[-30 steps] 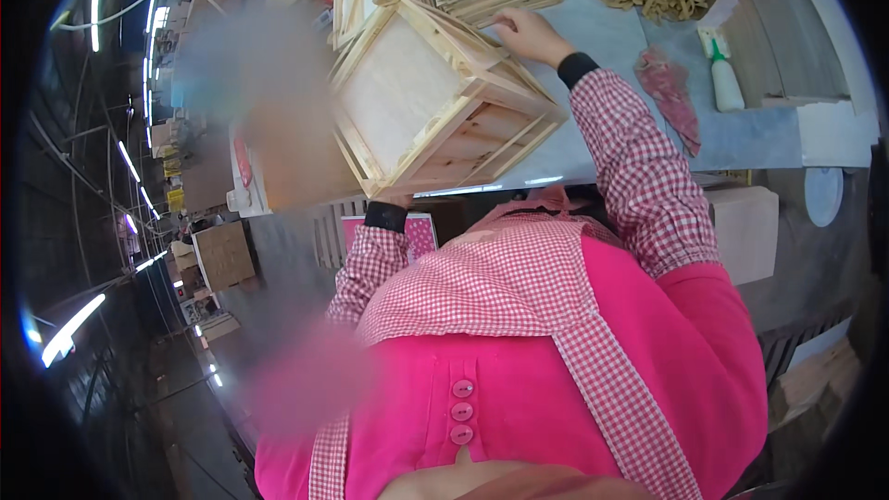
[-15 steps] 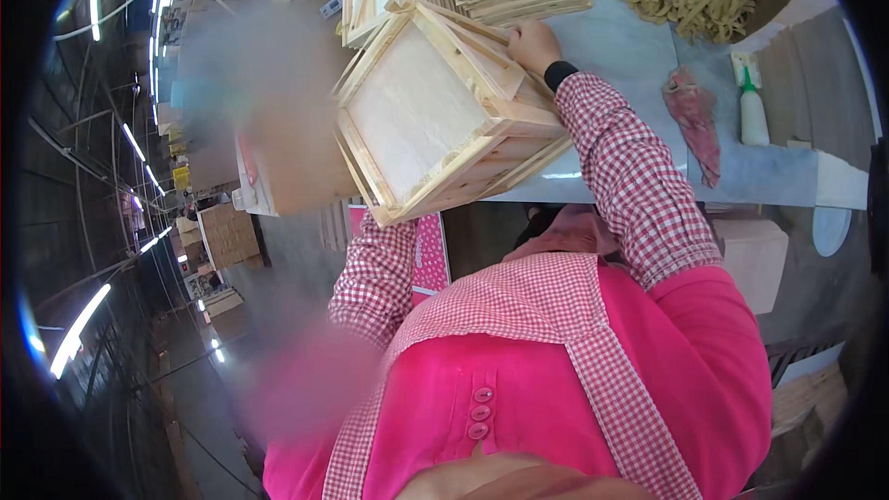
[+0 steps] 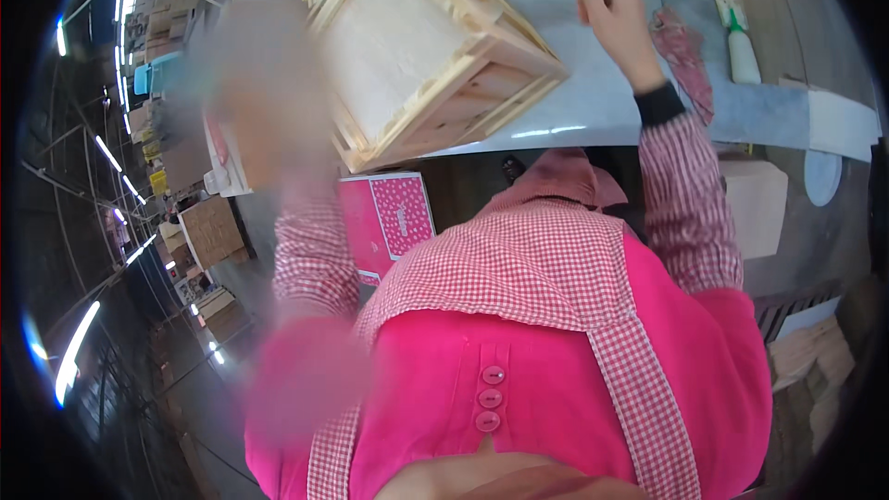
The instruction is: Applying wood glue to boards and joining them to assemble small wooden boxes at a workbench.
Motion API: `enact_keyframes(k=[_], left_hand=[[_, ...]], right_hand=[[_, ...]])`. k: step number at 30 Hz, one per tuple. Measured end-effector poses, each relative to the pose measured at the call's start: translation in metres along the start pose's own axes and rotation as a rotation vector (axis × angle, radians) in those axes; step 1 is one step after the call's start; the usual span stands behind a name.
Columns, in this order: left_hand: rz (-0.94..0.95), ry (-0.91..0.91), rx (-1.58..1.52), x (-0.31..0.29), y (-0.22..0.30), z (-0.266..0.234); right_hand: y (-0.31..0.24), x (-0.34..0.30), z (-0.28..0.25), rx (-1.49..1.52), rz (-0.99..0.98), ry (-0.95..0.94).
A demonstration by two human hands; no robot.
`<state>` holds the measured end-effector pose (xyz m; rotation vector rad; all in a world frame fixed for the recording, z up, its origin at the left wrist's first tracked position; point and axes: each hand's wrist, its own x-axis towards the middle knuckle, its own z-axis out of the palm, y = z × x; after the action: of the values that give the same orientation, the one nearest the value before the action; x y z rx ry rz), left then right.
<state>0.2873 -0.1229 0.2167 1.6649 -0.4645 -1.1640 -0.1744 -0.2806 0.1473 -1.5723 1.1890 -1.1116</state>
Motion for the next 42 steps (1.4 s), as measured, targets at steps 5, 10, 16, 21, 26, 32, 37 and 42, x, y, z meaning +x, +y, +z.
enact_keyframes(k=[5,10,16,21,26,32,37,42], left_hand=[[0.161,-0.428,-0.01,0.026,0.094,0.052],[0.164,-0.518,0.176,0.014,0.104,0.096],[0.046,-0.585,0.22,-0.008,0.067,0.041],[0.14,-0.633,0.372,-0.038,0.066,0.064],[0.289,-0.651,0.401,-0.062,0.086,0.065],[0.28,-0.534,0.18,-0.049,0.034,0.071],[0.282,-0.526,0.212,-0.077,0.053,0.076],[0.247,-0.474,0.14,-0.091,0.046,0.097]], right_hand=[[-0.103,-0.107,0.039,0.356,0.087,-0.226],[-0.122,-0.115,0.091,0.395,0.049,-0.053],[-0.122,-0.105,0.069,0.19,0.183,0.023],[-0.157,-0.105,0.096,0.299,-0.252,0.149],[-0.165,-0.083,0.06,0.146,-0.077,-0.028],[-0.123,-0.043,0.057,0.163,-0.303,-0.098],[-0.141,-0.037,0.046,0.247,-0.233,-0.197],[-0.075,-0.042,0.059,0.301,-0.279,-0.088]])
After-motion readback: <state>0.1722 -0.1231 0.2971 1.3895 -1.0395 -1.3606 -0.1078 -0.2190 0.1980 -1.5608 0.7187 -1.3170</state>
